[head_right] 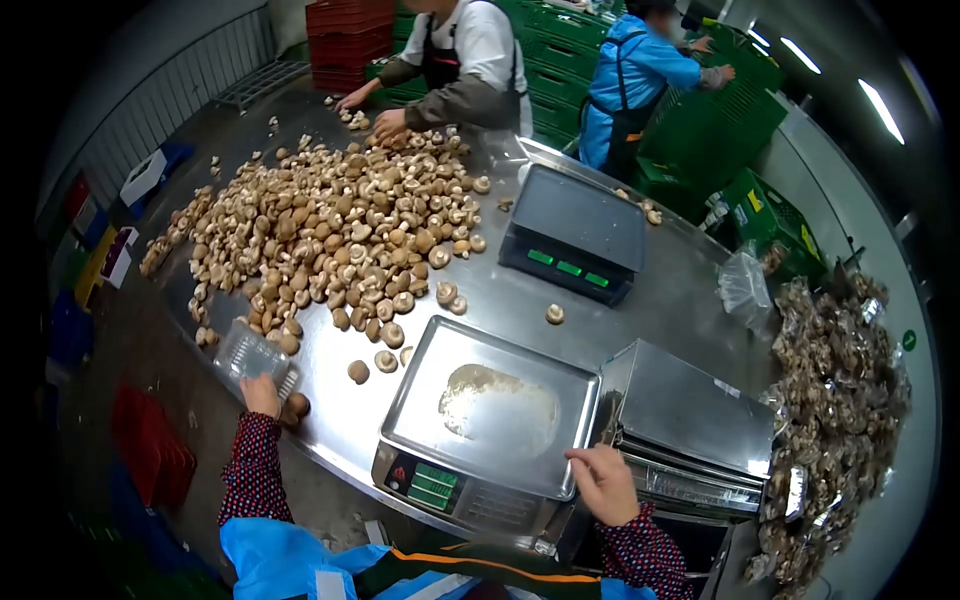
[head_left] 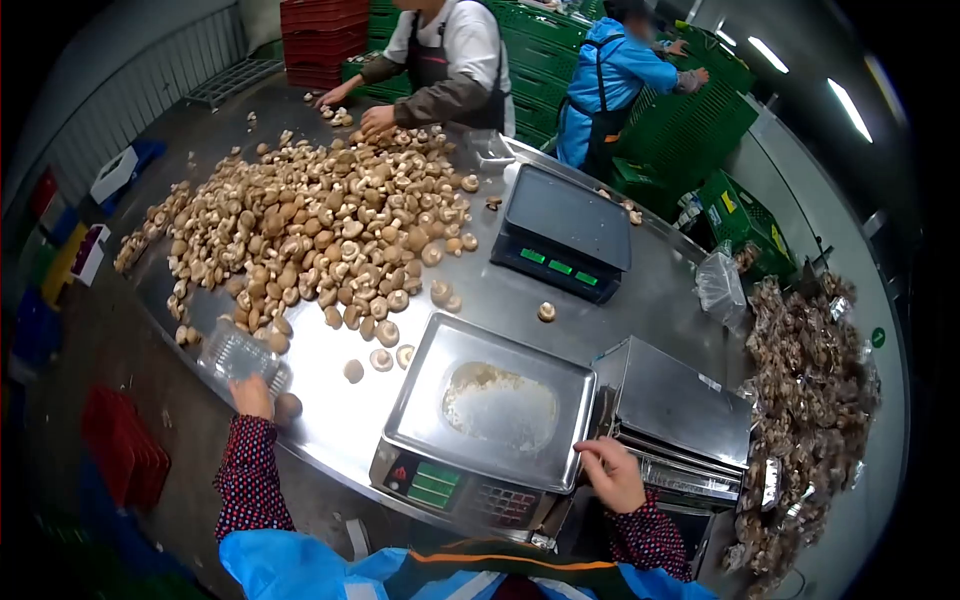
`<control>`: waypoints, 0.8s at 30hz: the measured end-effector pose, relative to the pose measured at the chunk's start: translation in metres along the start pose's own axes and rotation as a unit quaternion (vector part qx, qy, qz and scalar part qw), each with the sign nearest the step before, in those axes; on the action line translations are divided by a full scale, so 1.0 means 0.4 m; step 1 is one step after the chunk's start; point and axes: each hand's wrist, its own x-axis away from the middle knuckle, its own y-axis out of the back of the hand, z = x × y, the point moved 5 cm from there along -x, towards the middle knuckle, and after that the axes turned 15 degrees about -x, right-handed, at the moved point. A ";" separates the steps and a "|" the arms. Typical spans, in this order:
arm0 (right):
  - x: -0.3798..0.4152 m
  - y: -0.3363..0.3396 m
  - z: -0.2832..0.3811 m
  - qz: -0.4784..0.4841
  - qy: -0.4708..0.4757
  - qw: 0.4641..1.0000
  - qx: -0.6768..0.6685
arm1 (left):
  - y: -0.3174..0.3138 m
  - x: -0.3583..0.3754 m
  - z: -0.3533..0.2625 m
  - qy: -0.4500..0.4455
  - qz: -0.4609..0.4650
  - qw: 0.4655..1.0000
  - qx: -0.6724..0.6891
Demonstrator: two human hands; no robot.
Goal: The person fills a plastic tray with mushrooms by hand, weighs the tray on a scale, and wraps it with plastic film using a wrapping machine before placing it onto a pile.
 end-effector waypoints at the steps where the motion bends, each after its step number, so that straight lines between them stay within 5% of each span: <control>1: 0.005 -0.015 -0.008 0.011 -0.034 0.999 -0.025 | 0.037 -0.004 0.005 -0.002 -0.032 0.999 -0.003; 4: 0.015 -0.061 -0.021 0.063 -0.039 0.995 -0.060 | 0.099 -0.022 0.046 0.047 0.027 0.988 0.147; 8: -0.013 -0.100 -0.010 0.122 -0.007 0.985 -0.122 | 0.091 -0.035 0.063 0.086 0.105 0.984 0.113; 12: -0.050 -0.185 0.016 0.158 0.008 0.975 -0.159 | 0.105 -0.014 0.057 0.072 0.043 0.987 0.134; 16: -0.057 -0.305 0.017 0.177 -0.078 0.950 -0.245 | 0.104 0.001 0.048 0.060 -0.011 0.973 0.223; 20: -0.094 -0.484 0.049 0.190 -0.106 0.946 -0.242 | 0.118 -0.033 0.094 0.053 0.060 0.963 0.257; 22: -0.148 -0.575 0.099 0.193 -0.118 0.946 -0.233 | 0.105 -0.057 0.100 0.012 -0.034 0.966 0.257; 24: -0.195 -0.666 0.184 0.210 -0.151 0.939 -0.224 | 0.069 -0.060 0.111 0.039 0.030 0.954 0.295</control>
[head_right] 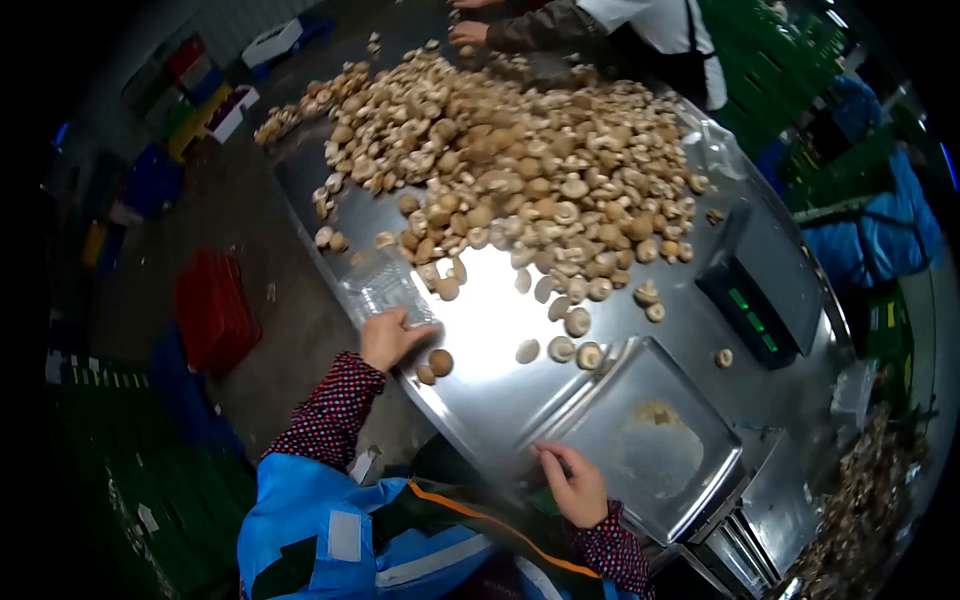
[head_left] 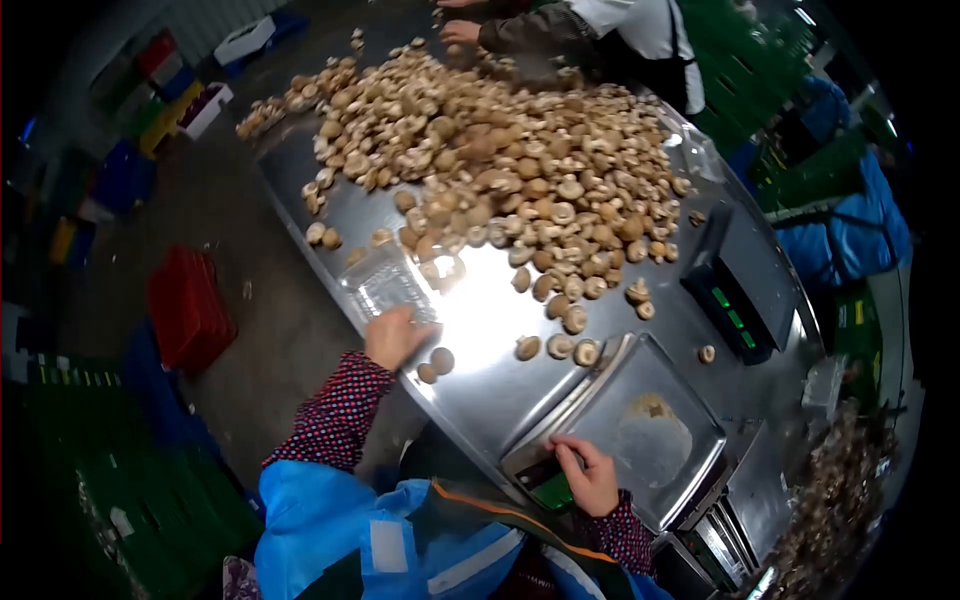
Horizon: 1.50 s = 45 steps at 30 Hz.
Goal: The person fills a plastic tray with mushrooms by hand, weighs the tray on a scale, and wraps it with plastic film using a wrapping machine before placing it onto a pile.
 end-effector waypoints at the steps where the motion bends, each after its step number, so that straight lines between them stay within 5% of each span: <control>1: -0.045 -0.048 0.022 0.038 0.023 0.999 -0.004 | 0.000 0.001 0.000 0.015 0.023 0.999 0.028; 4: -0.166 -0.167 0.131 0.123 0.111 0.975 0.146 | -0.040 0.012 0.019 -0.005 0.022 0.996 0.091; 7: -0.253 -0.231 0.190 0.132 0.211 0.957 0.148 | 0.008 -0.007 0.002 -0.073 -0.061 0.982 0.164; 10: -0.317 -0.243 0.189 0.111 0.166 0.966 0.162 | 0.037 0.006 -0.009 -0.099 -0.165 0.974 0.123; 12: -0.361 -0.239 0.178 0.046 0.187 0.973 0.128 | 0.111 -0.005 -0.071 -0.218 -0.186 0.947 0.146; 16: -0.467 -0.167 0.184 0.108 -0.056 0.972 -0.202 | 0.202 -0.013 -0.264 -0.450 -0.126 0.870 0.156; 18: -0.499 -0.066 0.176 0.083 -0.082 0.988 -0.096 | 0.201 -0.020 -0.351 -0.489 -0.083 0.866 0.063; 20: -0.487 0.076 0.204 -0.035 -0.045 0.992 -0.115 | 0.220 -0.012 -0.385 -0.408 -0.125 0.901 0.072; 21: -0.486 0.168 0.237 -0.121 -0.048 0.988 -0.079 | 0.177 -0.007 -0.367 -0.326 -0.072 0.934 0.125; 22: -0.497 0.286 0.239 -0.155 0.040 0.981 0.112 | 0.100 0.024 -0.330 -0.243 -0.018 0.954 0.174; 23: -0.504 0.397 0.231 -0.222 0.069 0.918 0.321 | 0.014 0.032 -0.299 -0.160 0.034 0.962 0.218; 26: -0.561 0.581 0.121 -0.290 -0.076 0.772 0.561 | -0.257 0.035 -0.244 0.025 0.198 0.919 0.339; 27: -0.591 0.615 0.063 -0.316 -0.146 0.743 0.572 | -0.254 -0.013 -0.266 -0.016 0.141 0.943 0.300; 30: -0.690 0.667 -0.146 -0.353 -0.216 0.809 0.417 | -0.286 -0.157 -0.342 0.045 0.121 0.927 0.351; 32: -0.720 0.589 -0.082 -0.325 -0.236 0.853 0.333 | -0.299 -0.269 -0.394 0.012 0.027 0.933 0.360; 34: -0.779 0.613 -0.235 -0.319 -0.254 0.906 0.116 | -0.316 -0.349 -0.432 0.065 0.044 0.896 0.437; 36: -0.801 0.524 -0.255 -0.314 -0.285 0.904 -0.059 | -0.297 -0.400 -0.456 0.088 0.060 0.823 0.558; 38: -0.809 0.411 -0.219 -0.249 -0.251 0.917 -0.183 | -0.295 -0.442 -0.470 0.031 0.050 0.859 0.508; 42: -0.800 0.275 -0.103 -0.203 -0.202 0.865 -0.411 | -0.201 -0.515 -0.491 -0.043 0.186 0.767 0.613; 44: -0.864 0.232 -0.147 -0.062 -0.183 0.796 -0.574 | -0.135 -0.530 -0.498 -0.146 0.063 0.894 0.419; 45: -0.889 0.219 -0.169 -0.083 -0.156 0.800 -0.573 | -0.119 -0.527 -0.516 -0.178 0.034 0.918 0.352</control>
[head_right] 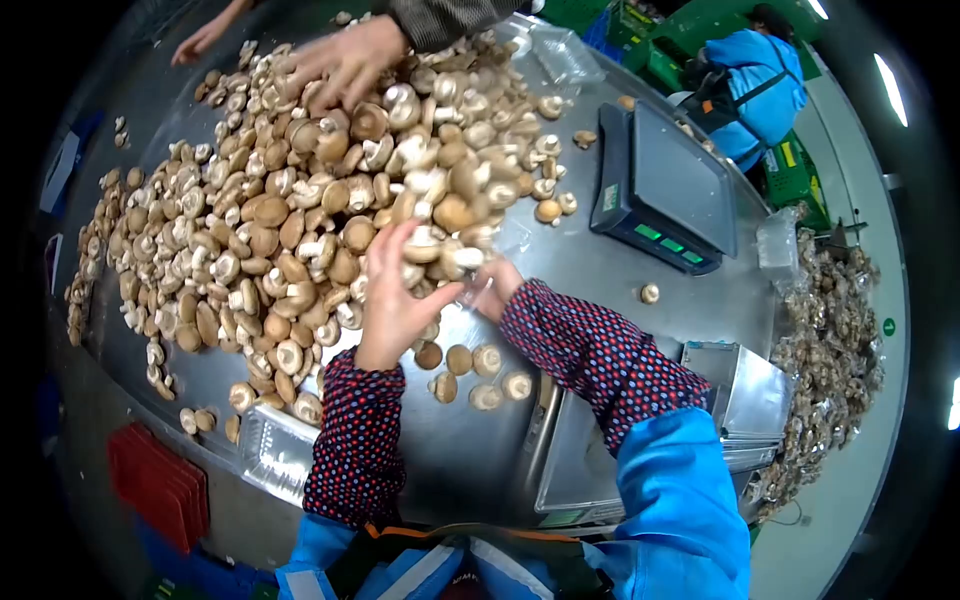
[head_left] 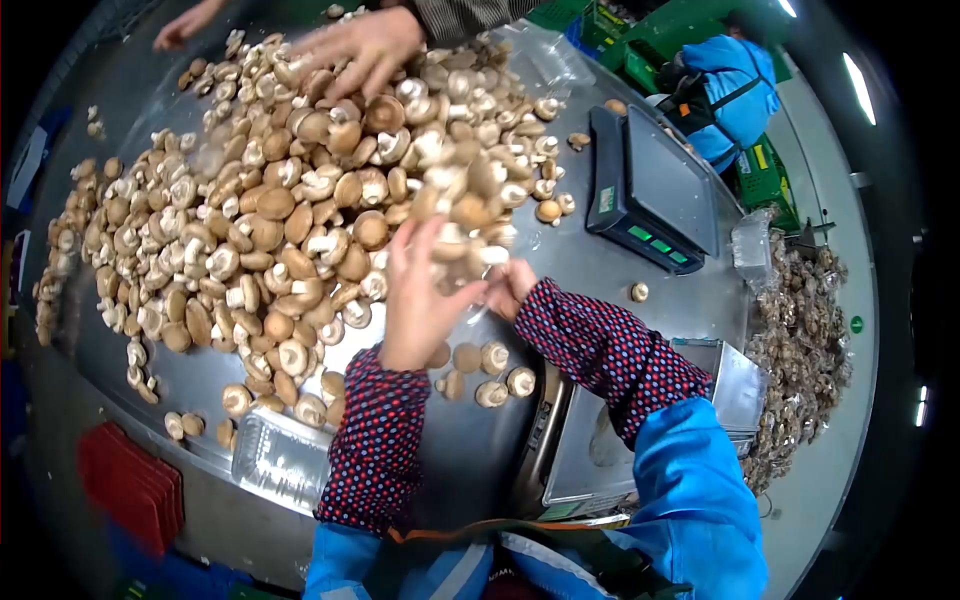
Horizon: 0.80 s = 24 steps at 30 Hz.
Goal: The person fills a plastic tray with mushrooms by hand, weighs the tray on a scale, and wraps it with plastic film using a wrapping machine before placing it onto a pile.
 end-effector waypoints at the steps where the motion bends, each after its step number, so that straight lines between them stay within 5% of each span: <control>1: -0.012 -0.010 0.002 -0.016 -0.004 1.000 0.000 | -0.007 -0.004 -0.026 -0.037 -0.006 0.996 -0.077; 5: -0.042 -0.062 0.042 -0.076 -0.007 0.997 0.003 | -0.083 0.046 -0.052 -0.126 0.074 0.969 -0.200; 6: -0.099 0.079 0.057 -0.087 -0.051 0.989 0.112 | -0.065 0.060 -0.068 -0.133 0.066 0.972 -0.184; 8: -0.070 0.113 0.037 -0.132 -0.096 0.976 0.142 | -0.068 0.072 -0.038 -0.110 0.003 0.979 -0.173; 13: 0.049 0.142 0.031 -0.184 -0.083 0.978 -0.051 | 0.043 0.120 0.047 0.027 -0.104 0.992 -0.067; 15: 0.136 0.054 0.036 -0.200 -0.015 0.980 0.000 | 0.105 0.134 0.019 0.044 -0.081 0.958 -0.272; 19: 0.245 0.037 0.060 -0.157 0.019 0.983 -0.095 | 0.089 0.148 -0.120 -0.069 0.022 0.993 -0.096; 24: 0.504 0.039 0.047 -0.083 0.128 0.979 -0.132 | 0.009 0.194 -0.380 -0.264 0.076 0.957 -0.096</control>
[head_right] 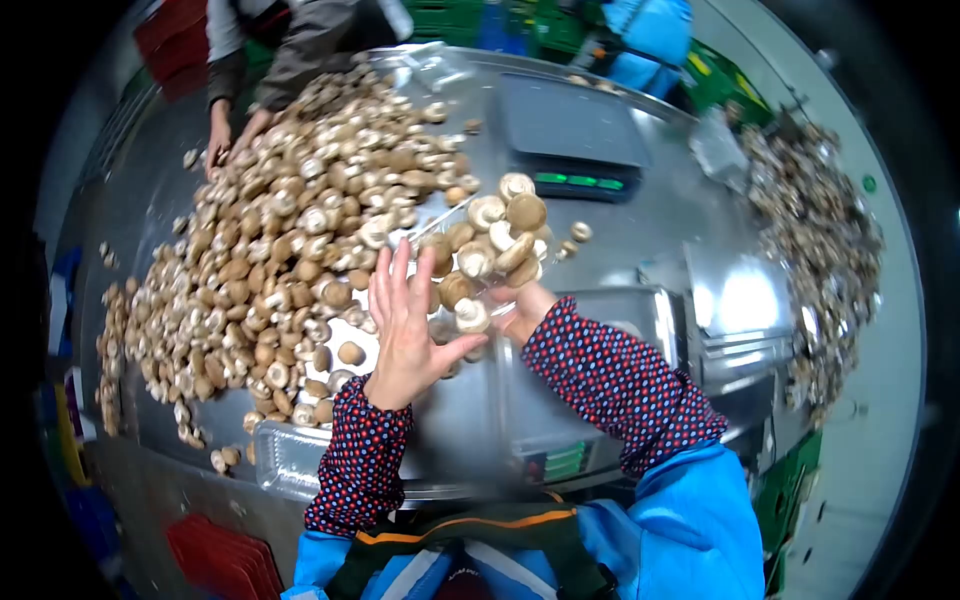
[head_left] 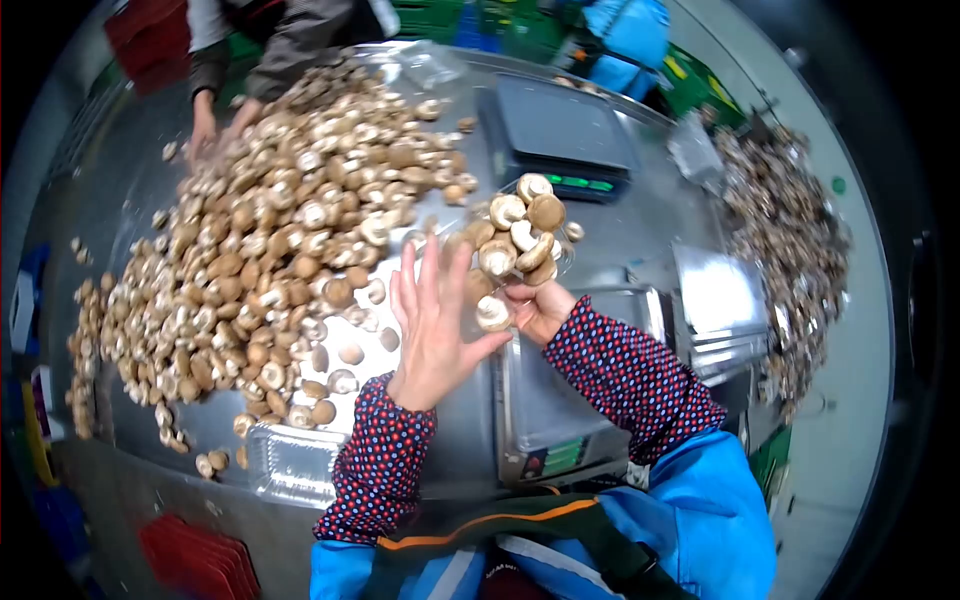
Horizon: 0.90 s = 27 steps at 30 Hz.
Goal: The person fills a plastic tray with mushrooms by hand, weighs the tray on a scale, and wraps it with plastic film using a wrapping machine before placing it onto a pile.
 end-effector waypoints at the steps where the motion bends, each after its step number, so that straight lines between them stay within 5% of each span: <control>1: 0.049 0.033 0.008 0.035 0.064 0.997 -0.005 | -0.032 -0.002 -0.045 -0.033 0.031 0.998 0.034; 5: 0.218 0.242 -0.005 -0.047 0.161 0.973 -0.160 | -0.174 0.028 -0.229 -0.131 0.099 0.984 0.064; 6: 0.204 0.365 -0.008 -0.016 0.219 0.975 -0.015 | -0.212 0.041 -0.268 -0.144 0.116 0.978 0.093; 8: 0.247 0.419 -0.017 -0.024 0.234 0.969 -0.071 | -0.288 0.072 -0.329 -0.167 0.146 0.968 0.121; 9: 0.271 0.426 -0.031 -0.055 0.188 0.943 -0.270 | -0.309 0.083 -0.354 -0.184 0.146 0.966 0.109; 16: 0.438 0.457 -0.049 -0.093 0.083 0.957 -0.260 | -0.335 0.086 -0.419 -0.177 0.147 0.960 0.158; 19: 0.510 0.516 -0.060 -0.084 0.061 0.974 -0.200 | -0.364 0.103 -0.383 -0.039 0.139 0.954 0.264; 21: 0.565 0.566 -0.051 -0.081 0.072 0.988 -0.114 | -0.361 0.123 -0.355 0.158 0.189 0.923 0.297; 23: 0.604 0.615 0.003 -0.066 0.200 0.977 -0.028 | -0.324 0.119 -0.308 0.171 -0.051 0.876 0.449; 25: 0.648 0.634 0.092 -0.095 0.335 0.936 0.046 | -0.253 0.145 -0.197 0.266 -0.137 0.831 0.469; 27: 0.671 0.666 0.170 -0.115 0.424 0.897 0.042 | -0.130 0.135 -0.175 0.268 -0.156 0.922 0.233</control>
